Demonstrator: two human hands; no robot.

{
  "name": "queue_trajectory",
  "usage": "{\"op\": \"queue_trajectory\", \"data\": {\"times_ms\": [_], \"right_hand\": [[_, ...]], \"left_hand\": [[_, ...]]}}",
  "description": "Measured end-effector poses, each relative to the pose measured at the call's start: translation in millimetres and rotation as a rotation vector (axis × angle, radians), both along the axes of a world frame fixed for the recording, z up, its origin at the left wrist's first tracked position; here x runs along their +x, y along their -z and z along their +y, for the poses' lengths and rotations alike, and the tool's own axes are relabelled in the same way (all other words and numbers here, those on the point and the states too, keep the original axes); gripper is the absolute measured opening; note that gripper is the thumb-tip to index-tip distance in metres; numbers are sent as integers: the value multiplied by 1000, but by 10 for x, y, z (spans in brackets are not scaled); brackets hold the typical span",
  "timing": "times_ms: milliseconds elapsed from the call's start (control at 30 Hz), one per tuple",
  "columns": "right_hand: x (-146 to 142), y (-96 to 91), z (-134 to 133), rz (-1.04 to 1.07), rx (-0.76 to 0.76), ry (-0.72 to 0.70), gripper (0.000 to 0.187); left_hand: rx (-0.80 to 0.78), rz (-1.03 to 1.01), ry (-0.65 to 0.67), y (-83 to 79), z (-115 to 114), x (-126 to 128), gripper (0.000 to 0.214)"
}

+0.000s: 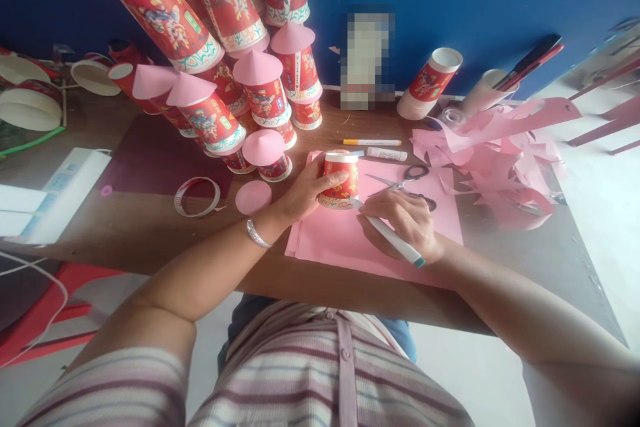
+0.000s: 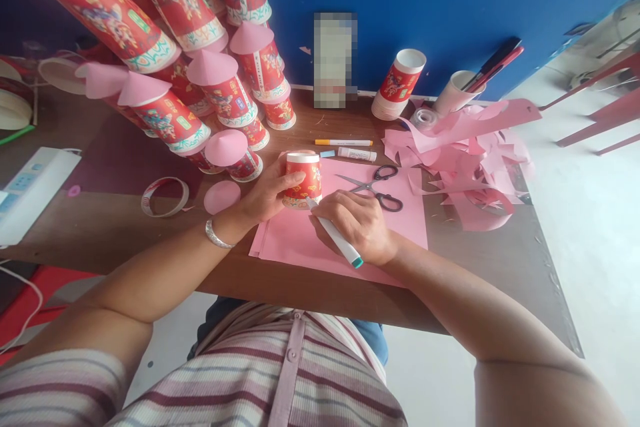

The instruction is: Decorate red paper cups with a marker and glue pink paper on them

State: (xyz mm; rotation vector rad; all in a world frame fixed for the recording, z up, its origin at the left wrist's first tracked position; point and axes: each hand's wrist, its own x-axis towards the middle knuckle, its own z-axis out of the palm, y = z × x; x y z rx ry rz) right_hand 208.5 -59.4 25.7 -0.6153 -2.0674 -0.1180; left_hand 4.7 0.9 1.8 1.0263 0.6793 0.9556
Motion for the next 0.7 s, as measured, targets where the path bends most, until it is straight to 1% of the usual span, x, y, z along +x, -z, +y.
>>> {"op": "queue_trajectory", "data": {"times_ms": [100, 367, 533, 700], "right_hand": [[1, -9, -1, -21, 3, 0, 32], [-16, 20, 3, -11, 12, 29, 29], [-22, 33, 5, -12, 7, 27, 28], [-22, 36, 3, -9, -2, 21, 32]], "left_hand": [[-6, 12, -5, 13, 5, 0, 47], [20, 0, 17, 51, 20, 9, 52], [16, 17, -5, 52, 16, 10, 51], [2, 5, 0, 51, 12, 14, 49]]}}
